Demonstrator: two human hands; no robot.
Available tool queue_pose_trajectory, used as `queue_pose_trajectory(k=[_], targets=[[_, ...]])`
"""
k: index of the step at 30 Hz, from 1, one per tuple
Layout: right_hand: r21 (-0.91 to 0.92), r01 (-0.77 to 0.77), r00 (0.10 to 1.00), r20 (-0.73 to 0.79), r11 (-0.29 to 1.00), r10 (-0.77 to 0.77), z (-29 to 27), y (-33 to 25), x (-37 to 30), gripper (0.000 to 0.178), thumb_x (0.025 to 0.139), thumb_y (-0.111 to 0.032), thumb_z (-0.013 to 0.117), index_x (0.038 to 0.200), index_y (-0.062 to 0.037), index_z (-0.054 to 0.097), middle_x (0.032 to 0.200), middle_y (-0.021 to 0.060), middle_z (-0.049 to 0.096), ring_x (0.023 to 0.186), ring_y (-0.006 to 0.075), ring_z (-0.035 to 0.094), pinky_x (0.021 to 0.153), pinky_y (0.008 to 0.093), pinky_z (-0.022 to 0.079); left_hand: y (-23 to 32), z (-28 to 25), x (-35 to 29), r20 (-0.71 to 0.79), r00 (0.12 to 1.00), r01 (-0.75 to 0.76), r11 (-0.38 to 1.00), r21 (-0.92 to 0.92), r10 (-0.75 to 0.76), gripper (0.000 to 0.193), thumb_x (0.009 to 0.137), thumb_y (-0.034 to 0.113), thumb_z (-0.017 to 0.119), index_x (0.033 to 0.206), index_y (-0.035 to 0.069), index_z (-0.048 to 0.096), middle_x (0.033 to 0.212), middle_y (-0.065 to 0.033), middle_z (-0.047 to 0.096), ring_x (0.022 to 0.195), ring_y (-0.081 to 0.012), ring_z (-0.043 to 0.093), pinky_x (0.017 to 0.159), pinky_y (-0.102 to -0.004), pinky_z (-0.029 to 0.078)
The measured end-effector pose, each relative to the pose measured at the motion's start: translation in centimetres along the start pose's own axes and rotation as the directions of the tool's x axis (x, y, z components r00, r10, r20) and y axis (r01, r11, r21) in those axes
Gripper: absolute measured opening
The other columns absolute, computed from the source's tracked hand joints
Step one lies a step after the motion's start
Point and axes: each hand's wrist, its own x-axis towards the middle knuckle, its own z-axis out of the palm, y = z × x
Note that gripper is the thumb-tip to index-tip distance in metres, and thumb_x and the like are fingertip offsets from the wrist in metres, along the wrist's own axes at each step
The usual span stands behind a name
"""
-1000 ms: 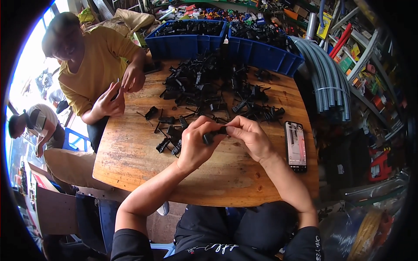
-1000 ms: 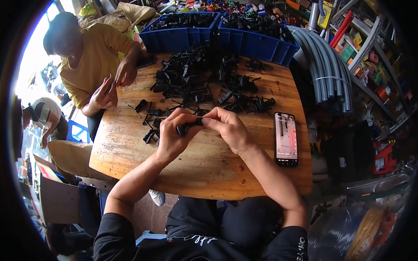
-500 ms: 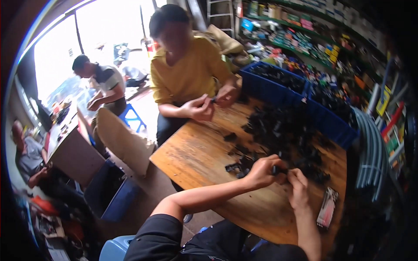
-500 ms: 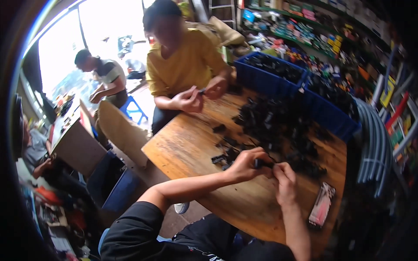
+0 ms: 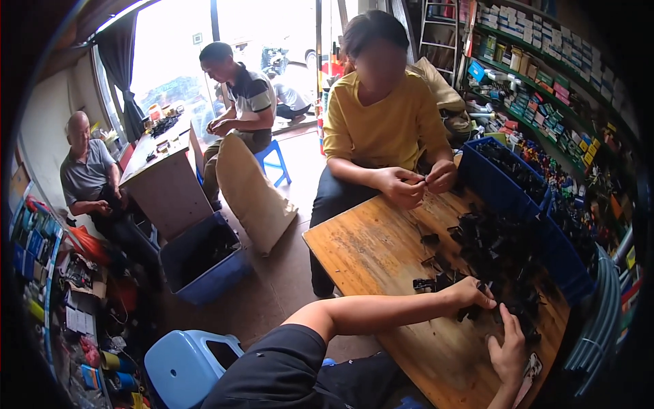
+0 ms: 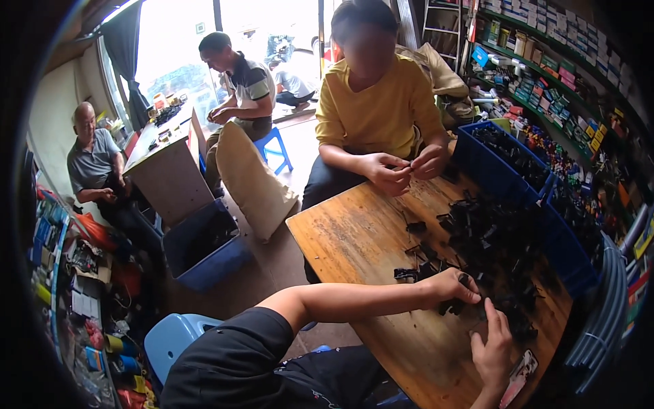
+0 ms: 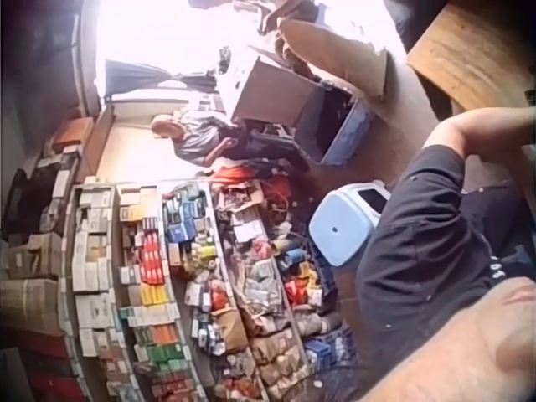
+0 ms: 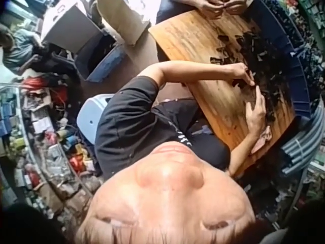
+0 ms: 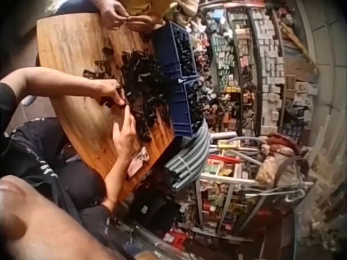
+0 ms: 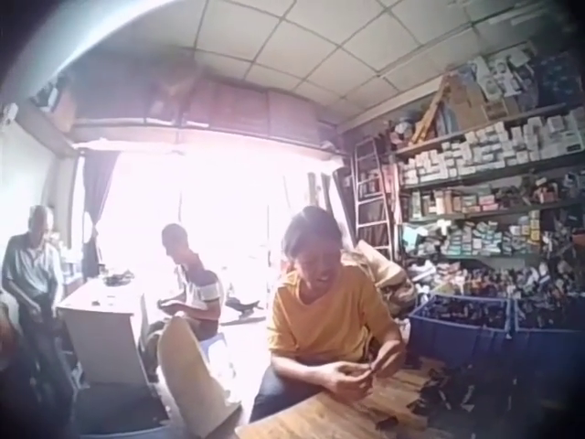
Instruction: The recorder is assembling small black plastic components at a workbench.
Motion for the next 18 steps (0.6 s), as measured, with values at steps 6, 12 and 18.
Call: queue_pose_trajectory(k=[6, 12, 18], targets=[[-0.056, 0.103, 0.994, -0.016, 0.993, -0.104, 0.4, 1.0, -0.1, 0.044, 0.076, -0.013, 0.064, 0.115, 0.0025, 0.052, 0.101, 0.0161, 0.055, 0.092, 0.0319, 0.054, 0.079, 0.0354, 0.044, -1.0, 1.4, -0.7, 0.079, 0.997, 0.000, 0.989, 0.146, -0.012, 0.013, 0.068, 0.007, 0.074, 0.076, 0.001, 0.066, 0.070, -0.0029, 0.063, 0.068, -0.0105, 0.055, 0.064, -0.0243, 0.044], [0.300, -0.027, 0.999, 0.034, 0.953, 0.018, -0.9, 0.2, 0.1, 0.048, 0.080, -0.021, 0.061, 0.121, 0.0017, 0.050, 0.105, 0.0141, 0.056, 0.086, 0.0238, 0.056, 0.075, 0.0295, 0.045, 0.6, 0.4, -0.6, 0.070, 0.996, 0.062, 0.998, -0.015, -0.060, 0.011, 0.072, 0.008, 0.071, 0.078, 0.001, 0.066, 0.070, -0.0057, 0.063, 0.063, -0.0141, 0.058, 0.059, -0.0279, 0.049], [0.094, 0.062, 0.998, 0.004, 0.994, -0.063, -0.5, 0.8, -0.1, 0.056, 0.064, 0.000, 0.066, 0.117, 0.0038, 0.051, 0.106, 0.0182, 0.055, 0.088, 0.0313, 0.056, 0.080, 0.0357, 0.045, 0.1, 0.6, -0.1, 0.099, 0.980, 0.181, 0.981, -0.069, -0.174, 0.011, 0.072, 0.009, 0.071, 0.077, 0.001, 0.066, 0.070, -0.0049, 0.063, 0.063, -0.0134, 0.057, 0.060, -0.0284, 0.048]])
